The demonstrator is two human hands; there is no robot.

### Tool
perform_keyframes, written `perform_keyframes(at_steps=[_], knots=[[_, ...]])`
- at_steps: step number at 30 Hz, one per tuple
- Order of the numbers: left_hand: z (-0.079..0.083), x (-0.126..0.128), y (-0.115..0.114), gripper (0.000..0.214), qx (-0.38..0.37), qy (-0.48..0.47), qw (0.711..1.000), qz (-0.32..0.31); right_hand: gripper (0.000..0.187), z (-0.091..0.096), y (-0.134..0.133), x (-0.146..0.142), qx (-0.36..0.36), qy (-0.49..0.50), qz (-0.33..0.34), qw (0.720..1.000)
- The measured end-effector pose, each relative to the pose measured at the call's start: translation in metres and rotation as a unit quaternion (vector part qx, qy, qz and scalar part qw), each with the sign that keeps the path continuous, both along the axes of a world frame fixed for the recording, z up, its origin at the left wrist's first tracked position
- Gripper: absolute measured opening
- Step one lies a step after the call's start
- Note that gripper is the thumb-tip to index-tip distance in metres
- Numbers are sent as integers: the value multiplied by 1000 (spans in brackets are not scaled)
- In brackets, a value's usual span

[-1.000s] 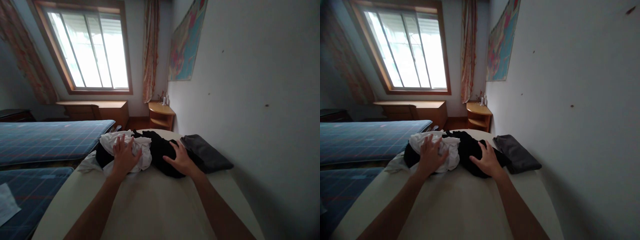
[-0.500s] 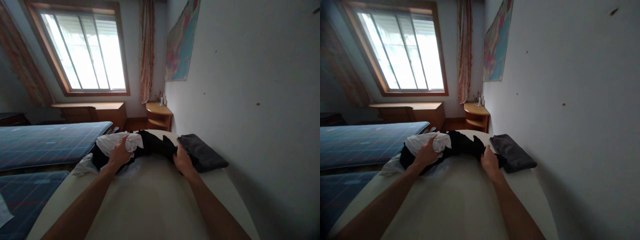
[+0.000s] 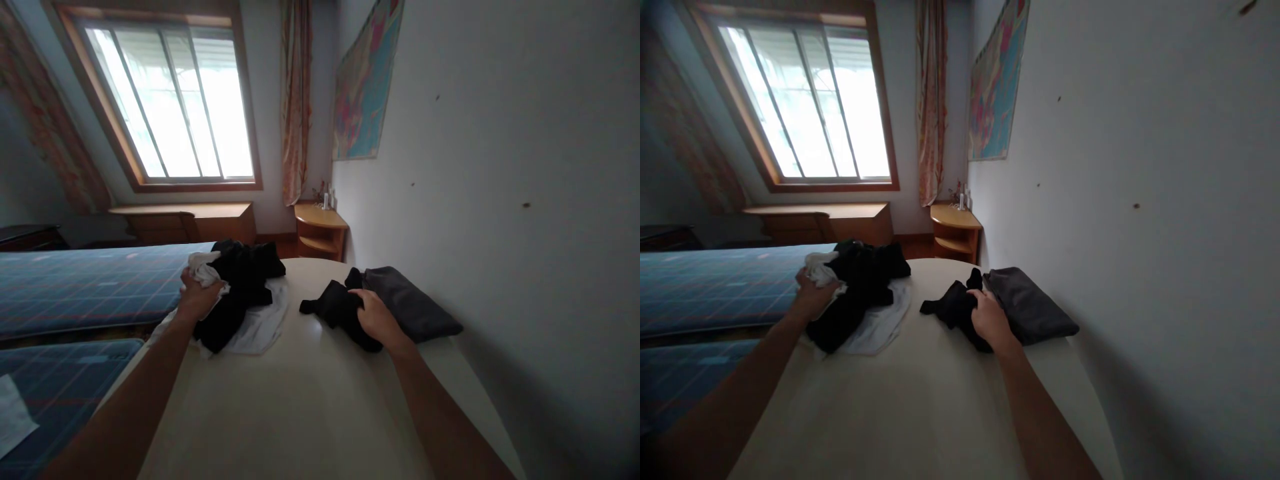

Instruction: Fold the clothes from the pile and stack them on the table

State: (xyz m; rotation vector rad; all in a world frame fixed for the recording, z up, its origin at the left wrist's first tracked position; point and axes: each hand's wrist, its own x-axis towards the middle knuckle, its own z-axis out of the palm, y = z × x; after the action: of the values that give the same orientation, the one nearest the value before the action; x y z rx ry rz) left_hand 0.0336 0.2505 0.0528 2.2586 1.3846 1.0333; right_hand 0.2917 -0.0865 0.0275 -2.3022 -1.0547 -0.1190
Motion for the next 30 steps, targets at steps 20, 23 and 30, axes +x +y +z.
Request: perform_keyframes(at_steps=[20,23,30], knots=[[2,20,-31,65,164,189,968,-33,60,6,-2,-9,-136,78,112,981],[8,26,-52,67,201,177,963,-18,66,8,-4,-9,-128,92,131,979],[4,43,-98,63,243,111,957,-111,82,25,-11,-19,-148,135,205,958]])
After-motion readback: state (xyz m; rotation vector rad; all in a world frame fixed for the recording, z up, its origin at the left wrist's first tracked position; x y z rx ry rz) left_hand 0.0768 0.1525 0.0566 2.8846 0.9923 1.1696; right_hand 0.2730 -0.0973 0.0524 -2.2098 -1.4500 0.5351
